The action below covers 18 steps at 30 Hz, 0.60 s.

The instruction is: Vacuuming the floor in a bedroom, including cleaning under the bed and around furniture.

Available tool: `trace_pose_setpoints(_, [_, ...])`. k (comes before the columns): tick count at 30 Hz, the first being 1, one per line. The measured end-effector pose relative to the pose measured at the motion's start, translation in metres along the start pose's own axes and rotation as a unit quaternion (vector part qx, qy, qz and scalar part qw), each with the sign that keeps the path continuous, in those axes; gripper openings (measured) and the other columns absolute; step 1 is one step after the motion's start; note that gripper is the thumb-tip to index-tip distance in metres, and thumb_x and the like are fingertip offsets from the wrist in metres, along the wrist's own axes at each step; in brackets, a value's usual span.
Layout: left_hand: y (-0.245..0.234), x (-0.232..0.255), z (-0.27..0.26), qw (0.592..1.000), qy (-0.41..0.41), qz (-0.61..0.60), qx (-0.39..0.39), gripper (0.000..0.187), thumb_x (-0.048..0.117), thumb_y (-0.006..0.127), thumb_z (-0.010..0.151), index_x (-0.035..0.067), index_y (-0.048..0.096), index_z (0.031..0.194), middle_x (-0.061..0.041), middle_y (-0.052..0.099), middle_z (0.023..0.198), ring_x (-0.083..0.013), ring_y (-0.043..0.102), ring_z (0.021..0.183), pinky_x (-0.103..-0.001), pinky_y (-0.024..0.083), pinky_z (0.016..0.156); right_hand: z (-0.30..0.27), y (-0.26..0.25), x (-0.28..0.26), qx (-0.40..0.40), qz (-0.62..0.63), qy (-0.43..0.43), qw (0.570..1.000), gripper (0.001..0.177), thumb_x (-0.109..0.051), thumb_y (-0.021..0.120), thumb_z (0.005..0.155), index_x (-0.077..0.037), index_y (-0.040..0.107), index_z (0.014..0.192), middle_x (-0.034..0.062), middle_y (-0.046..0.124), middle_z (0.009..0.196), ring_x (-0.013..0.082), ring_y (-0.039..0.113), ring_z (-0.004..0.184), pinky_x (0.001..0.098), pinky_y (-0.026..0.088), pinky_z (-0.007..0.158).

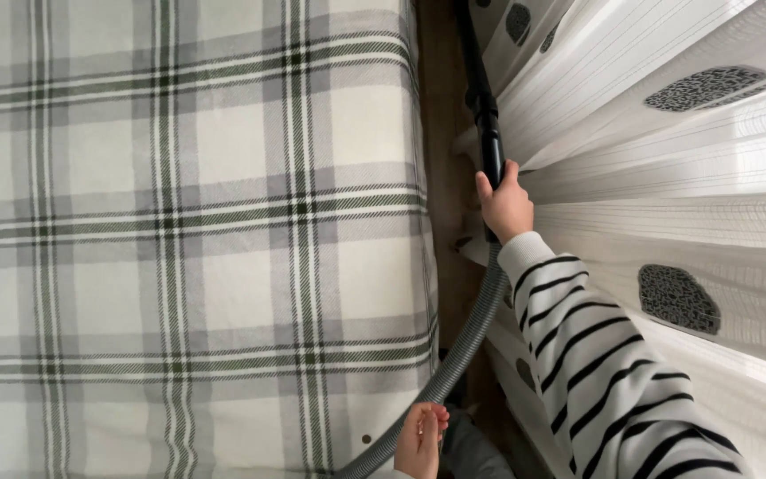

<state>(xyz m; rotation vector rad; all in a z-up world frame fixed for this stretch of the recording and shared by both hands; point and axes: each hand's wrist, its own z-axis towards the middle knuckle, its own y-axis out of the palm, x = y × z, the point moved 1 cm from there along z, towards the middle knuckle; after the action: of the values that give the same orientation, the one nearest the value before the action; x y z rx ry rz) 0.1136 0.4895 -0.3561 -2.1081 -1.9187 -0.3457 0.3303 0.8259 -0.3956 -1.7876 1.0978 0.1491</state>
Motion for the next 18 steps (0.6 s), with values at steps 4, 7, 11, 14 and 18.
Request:
trace_pose_setpoints(4, [-0.009, -0.018, -0.014, 0.996, 0.087, 0.013, 0.03, 0.034, 0.037, 0.046, 0.102, 0.016, 0.073, 0.099, 0.004, 0.079, 0.096, -0.0081, 0.075, 0.087, -0.022, 0.059, 0.081, -0.047, -0.013, 0.033, 0.006, 0.005, 0.02, 1.0, 0.058, -0.058, 0.045, 0.097, -0.018, 0.04, 0.139, 0.0238, 0.069, 0.115, 0.0546, 0.063, 0.1, 0.0587, 0.047, 0.086])
trace_pose_setpoints(7, [-0.015, -0.018, -0.037, 0.997, 0.065, 0.036, 0.014, 0.032, 0.035, 0.043, 0.105, 0.018, 0.07, 0.1, 0.006, 0.075, 0.096, -0.0068, 0.071, 0.087, -0.023, 0.055, 0.079, -0.082, -0.014, 0.071, 0.007, 0.0, 0.013, 1.0, 0.053, -0.055, 0.045, 0.102, -0.016, 0.04, 0.138, 0.0195, 0.072, 0.103, 0.0474, 0.068, 0.087, 0.0562, 0.049, 0.071])
trace_pose_setpoints(11, [-0.02, -0.034, -0.065, 0.998, 0.049, 0.042, 0.008, 0.028, 0.031, 0.044, 0.106, 0.019, 0.07, 0.1, 0.007, 0.077, 0.098, -0.0067, 0.072, 0.09, -0.023, 0.055, 0.085, -0.156, -0.025, 0.094, -0.023, -0.019, 0.042, 0.999, 0.063, -0.061, 0.041, 0.1, -0.016, 0.038, 0.144, 0.016, 0.07, 0.096, 0.0437, 0.068, 0.079, 0.0556, 0.05, 0.07])
trace_pose_setpoints(14, [-0.029, -0.064, -0.075, 0.995, 0.07, 0.065, -0.013, 0.03, 0.033, 0.043, 0.106, 0.02, 0.069, 0.101, 0.008, 0.076, 0.098, -0.0064, 0.071, 0.089, -0.022, 0.054, 0.083, -0.211, -0.015, 0.126, -0.028, -0.003, 0.054, 0.998, 0.057, -0.059, 0.044, 0.1, -0.015, 0.039, 0.136, 0.0172, 0.07, 0.092, 0.0442, 0.067, 0.076, 0.0541, 0.049, 0.064])
trace_pose_setpoints(18, [-0.043, -0.128, -0.078, 0.991, 0.13, 0.015, -0.037, 0.028, 0.025, 0.047, 0.105, 0.013, 0.071, 0.099, 0.002, 0.076, 0.095, -0.0099, 0.071, 0.083, -0.023, 0.055, 0.078, -0.297, 0.003, 0.159, -0.028, 0.008, 0.077, 0.997, 0.063, -0.062, 0.044, 0.096, -0.015, 0.041, 0.137, 0.0239, 0.072, 0.107, 0.0534, 0.067, 0.095, 0.0588, 0.05, 0.079])
